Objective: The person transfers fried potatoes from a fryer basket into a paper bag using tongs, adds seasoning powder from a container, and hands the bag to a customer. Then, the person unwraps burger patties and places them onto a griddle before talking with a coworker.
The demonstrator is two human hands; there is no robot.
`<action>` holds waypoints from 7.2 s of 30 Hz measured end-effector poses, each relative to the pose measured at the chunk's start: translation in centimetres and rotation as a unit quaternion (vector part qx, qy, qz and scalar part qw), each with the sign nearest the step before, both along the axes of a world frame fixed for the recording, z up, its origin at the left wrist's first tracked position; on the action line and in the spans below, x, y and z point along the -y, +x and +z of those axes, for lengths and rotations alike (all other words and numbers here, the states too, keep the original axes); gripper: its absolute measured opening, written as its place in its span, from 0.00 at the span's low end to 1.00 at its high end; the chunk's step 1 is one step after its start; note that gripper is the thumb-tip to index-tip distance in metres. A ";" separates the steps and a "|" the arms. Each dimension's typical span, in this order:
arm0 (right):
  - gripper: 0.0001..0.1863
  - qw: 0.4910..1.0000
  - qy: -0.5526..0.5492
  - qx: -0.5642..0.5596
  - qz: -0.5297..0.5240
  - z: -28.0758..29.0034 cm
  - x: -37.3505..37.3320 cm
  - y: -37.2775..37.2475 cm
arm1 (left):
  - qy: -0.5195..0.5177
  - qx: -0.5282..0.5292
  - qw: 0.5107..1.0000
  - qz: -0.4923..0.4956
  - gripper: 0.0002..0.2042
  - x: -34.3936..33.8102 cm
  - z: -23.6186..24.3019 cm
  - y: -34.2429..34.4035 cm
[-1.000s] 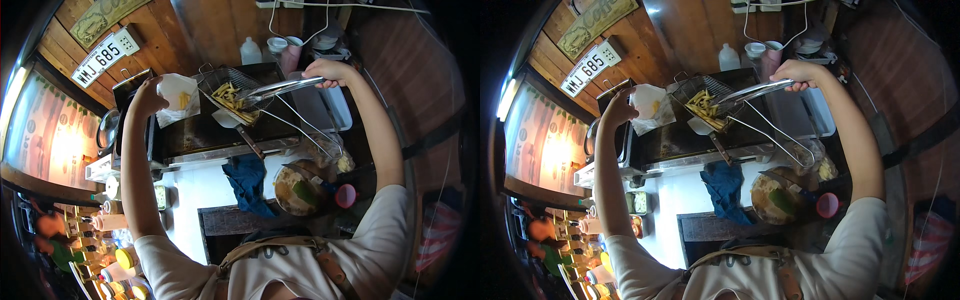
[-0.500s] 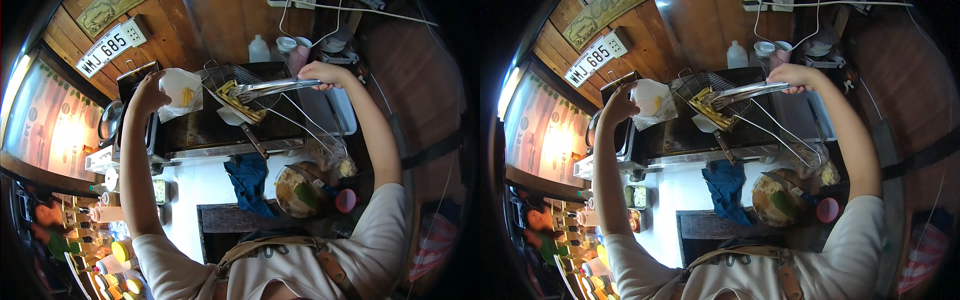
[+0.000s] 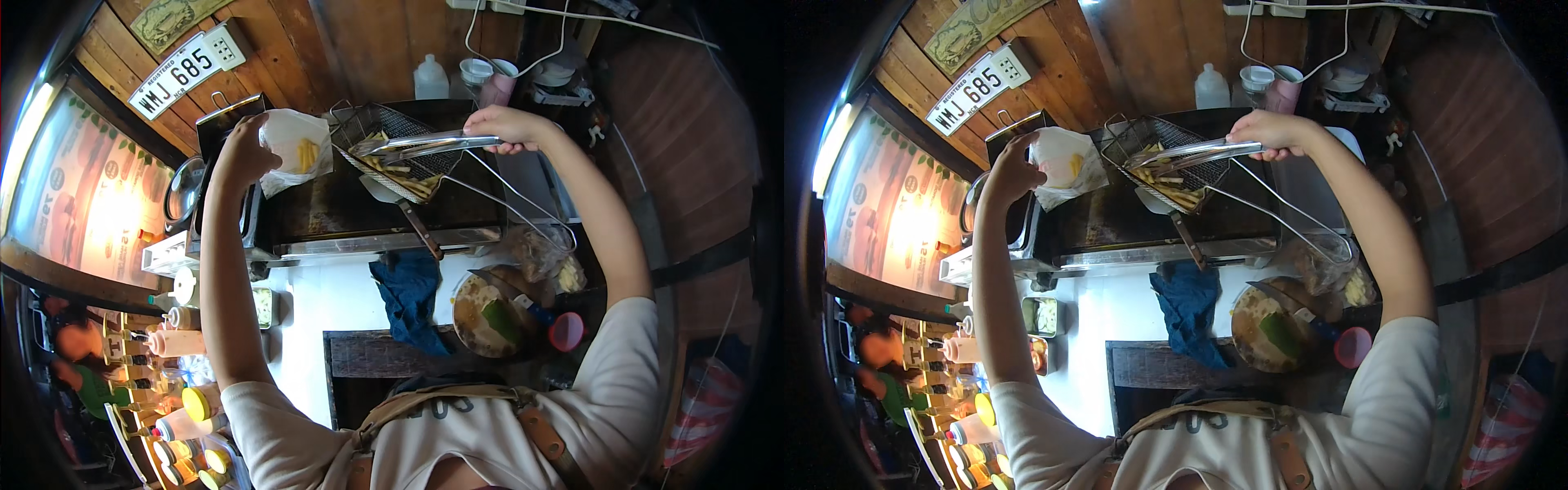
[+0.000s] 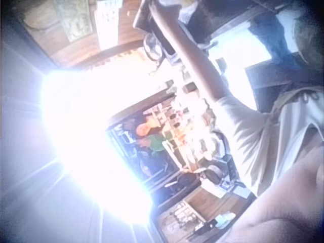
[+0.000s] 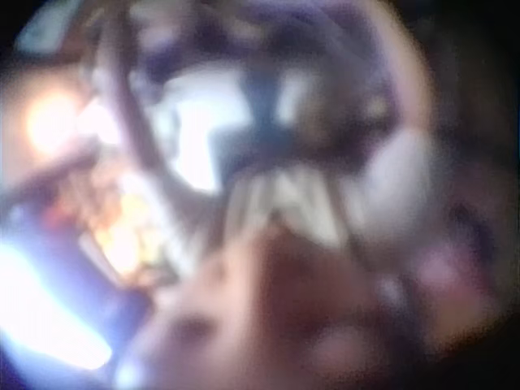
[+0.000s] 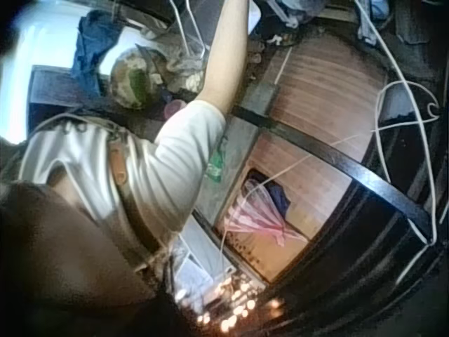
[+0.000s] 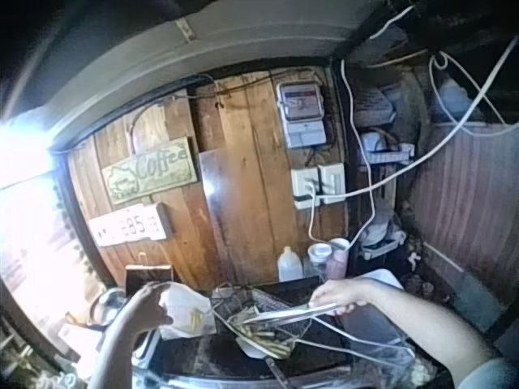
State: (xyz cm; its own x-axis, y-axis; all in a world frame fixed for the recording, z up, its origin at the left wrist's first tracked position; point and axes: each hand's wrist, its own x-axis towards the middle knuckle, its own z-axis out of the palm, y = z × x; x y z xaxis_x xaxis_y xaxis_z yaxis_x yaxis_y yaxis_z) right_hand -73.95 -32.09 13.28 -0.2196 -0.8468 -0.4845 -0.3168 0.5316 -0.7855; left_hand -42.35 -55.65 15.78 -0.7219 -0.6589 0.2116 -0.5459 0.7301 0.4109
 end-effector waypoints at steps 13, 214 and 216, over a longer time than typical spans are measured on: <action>0.12 0.998 -0.056 -0.031 0.025 -0.4 2.1 0.5 | -0.040 -0.026 0.999 0.013 0.33 -1.7 -0.7 0.1; 0.19 0.973 -0.166 -0.141 0.077 11.7 -0.5 5.0 | 0.189 -0.029 0.981 0.021 0.34 -4.0 0.1 5.7; 0.18 0.970 -0.175 -0.137 0.100 13.1 -0.8 6.0 | 0.203 -0.019 0.979 0.012 0.34 -3.6 -0.1 5.4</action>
